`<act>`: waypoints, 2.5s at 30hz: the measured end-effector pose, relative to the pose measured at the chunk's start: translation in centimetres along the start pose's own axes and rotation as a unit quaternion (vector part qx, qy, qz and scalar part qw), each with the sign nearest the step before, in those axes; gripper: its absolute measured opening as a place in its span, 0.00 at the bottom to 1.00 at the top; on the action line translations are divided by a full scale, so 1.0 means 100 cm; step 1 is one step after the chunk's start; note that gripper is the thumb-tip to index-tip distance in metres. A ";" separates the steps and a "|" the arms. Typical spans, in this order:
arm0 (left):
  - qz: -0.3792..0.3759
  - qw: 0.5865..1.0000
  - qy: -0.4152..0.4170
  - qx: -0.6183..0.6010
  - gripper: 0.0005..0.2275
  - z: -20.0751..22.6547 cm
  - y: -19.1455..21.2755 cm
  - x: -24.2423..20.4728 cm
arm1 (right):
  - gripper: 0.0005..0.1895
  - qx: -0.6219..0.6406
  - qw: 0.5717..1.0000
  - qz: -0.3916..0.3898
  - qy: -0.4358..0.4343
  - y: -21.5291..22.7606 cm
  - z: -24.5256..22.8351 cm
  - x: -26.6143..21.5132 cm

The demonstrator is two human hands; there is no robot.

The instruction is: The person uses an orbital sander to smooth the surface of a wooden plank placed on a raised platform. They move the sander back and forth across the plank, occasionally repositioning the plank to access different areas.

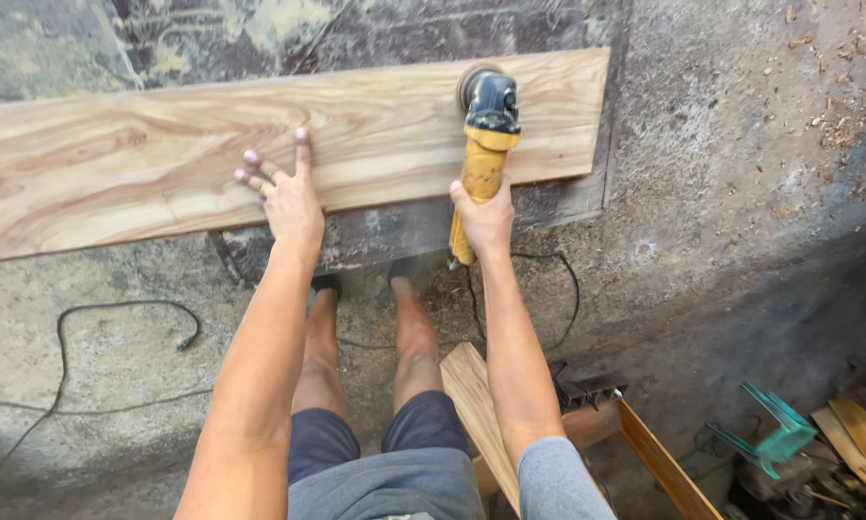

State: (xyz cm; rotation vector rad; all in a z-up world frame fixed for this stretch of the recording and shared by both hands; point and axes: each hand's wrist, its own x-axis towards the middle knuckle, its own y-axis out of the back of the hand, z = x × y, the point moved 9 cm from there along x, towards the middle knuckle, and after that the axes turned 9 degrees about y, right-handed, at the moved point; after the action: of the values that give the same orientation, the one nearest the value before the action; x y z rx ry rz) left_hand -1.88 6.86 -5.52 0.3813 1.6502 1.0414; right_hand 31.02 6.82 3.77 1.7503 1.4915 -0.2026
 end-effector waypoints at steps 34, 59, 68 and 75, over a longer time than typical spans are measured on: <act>-0.008 1.000 -0.009 0.008 0.52 0.000 0.018 -0.010 | 0.37 -0.060 0.994 -0.051 0.074 -0.026 -0.004 -0.026; 0.078 0.988 -0.008 -0.135 0.38 -0.253 0.031 -0.052 | 0.35 -0.116 0.963 -0.194 0.145 -0.227 -0.053 -0.133; 0.044 0.997 -0.053 -0.029 0.34 -0.205 -0.027 -0.015 | 0.34 -0.129 0.964 -0.195 0.129 -0.172 -0.030 -0.123; 0.024 0.999 -0.031 -0.018 0.36 -0.217 -0.034 -0.014 | 0.29 -0.041 0.996 -0.043 0.059 -0.036 0.031 -0.064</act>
State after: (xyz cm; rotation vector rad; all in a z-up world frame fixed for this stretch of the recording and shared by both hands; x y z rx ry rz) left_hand -19.99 -5.49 -6.88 0.4261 1.5727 1.0829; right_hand 27.11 -0.13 3.85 1.6575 1.6389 -0.0816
